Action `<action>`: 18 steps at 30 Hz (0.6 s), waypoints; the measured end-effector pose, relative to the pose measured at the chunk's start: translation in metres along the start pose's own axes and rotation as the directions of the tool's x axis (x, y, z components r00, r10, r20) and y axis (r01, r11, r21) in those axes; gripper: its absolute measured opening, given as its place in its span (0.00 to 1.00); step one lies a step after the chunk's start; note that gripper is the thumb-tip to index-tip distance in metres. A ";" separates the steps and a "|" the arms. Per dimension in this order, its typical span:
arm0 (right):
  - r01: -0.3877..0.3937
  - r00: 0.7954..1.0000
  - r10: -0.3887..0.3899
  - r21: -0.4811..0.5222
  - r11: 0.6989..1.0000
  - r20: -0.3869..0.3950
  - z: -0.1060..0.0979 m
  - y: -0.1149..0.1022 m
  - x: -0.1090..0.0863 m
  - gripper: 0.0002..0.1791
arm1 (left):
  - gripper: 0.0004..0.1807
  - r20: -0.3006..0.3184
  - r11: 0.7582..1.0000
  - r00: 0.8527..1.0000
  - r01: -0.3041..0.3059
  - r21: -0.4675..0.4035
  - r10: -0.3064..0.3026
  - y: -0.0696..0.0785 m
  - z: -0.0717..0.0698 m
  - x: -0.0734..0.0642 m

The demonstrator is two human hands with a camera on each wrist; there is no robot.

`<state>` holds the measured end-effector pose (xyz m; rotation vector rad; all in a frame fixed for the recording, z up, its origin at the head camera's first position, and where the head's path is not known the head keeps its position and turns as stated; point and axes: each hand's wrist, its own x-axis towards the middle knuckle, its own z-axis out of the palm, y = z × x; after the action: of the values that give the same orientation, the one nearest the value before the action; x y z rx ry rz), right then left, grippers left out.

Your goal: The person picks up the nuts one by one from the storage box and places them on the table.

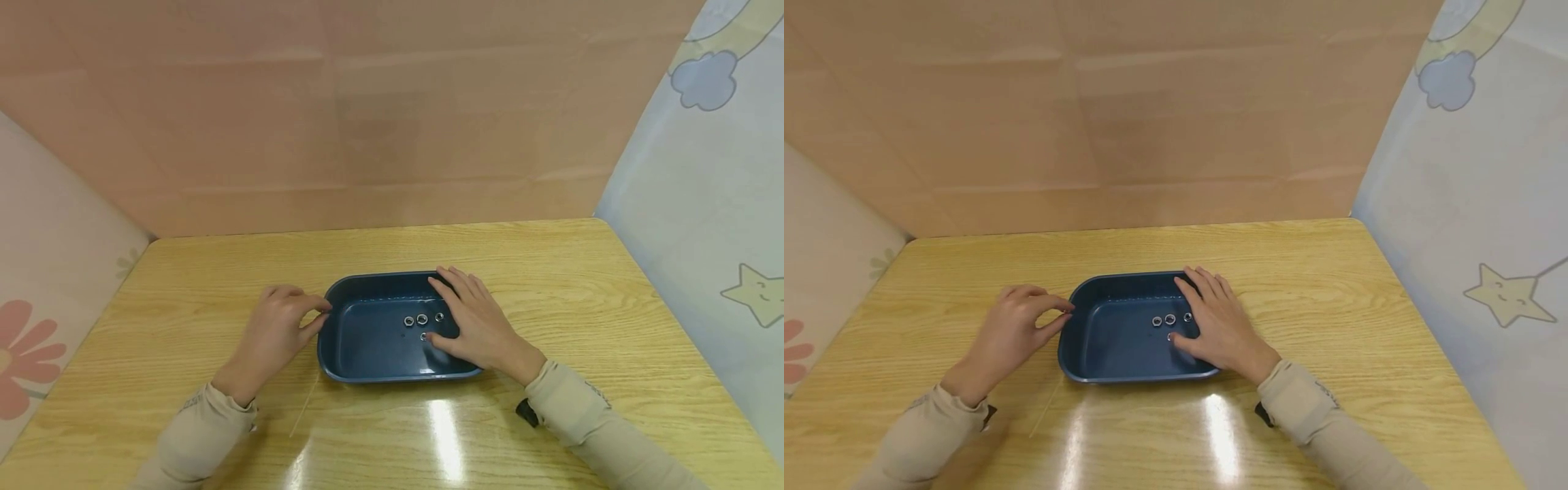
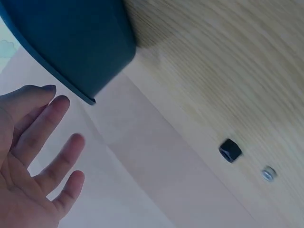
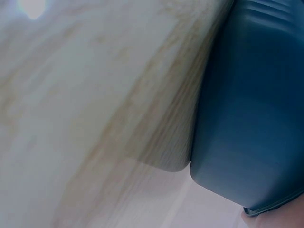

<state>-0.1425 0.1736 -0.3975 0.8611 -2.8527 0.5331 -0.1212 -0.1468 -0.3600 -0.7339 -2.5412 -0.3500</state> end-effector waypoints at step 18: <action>-0.003 1.000 0.003 -0.003 1.000 0.008 0.000 0.000 0.000 0.50 | 0.11 -0.057 1.000 0.998 -0.004 -0.020 0.003 -0.018 -0.001 -0.016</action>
<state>-0.1426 0.1732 -0.3970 0.8608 -2.8613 0.5274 -0.1182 -0.1689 -0.3691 -0.7255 -2.4862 -0.3901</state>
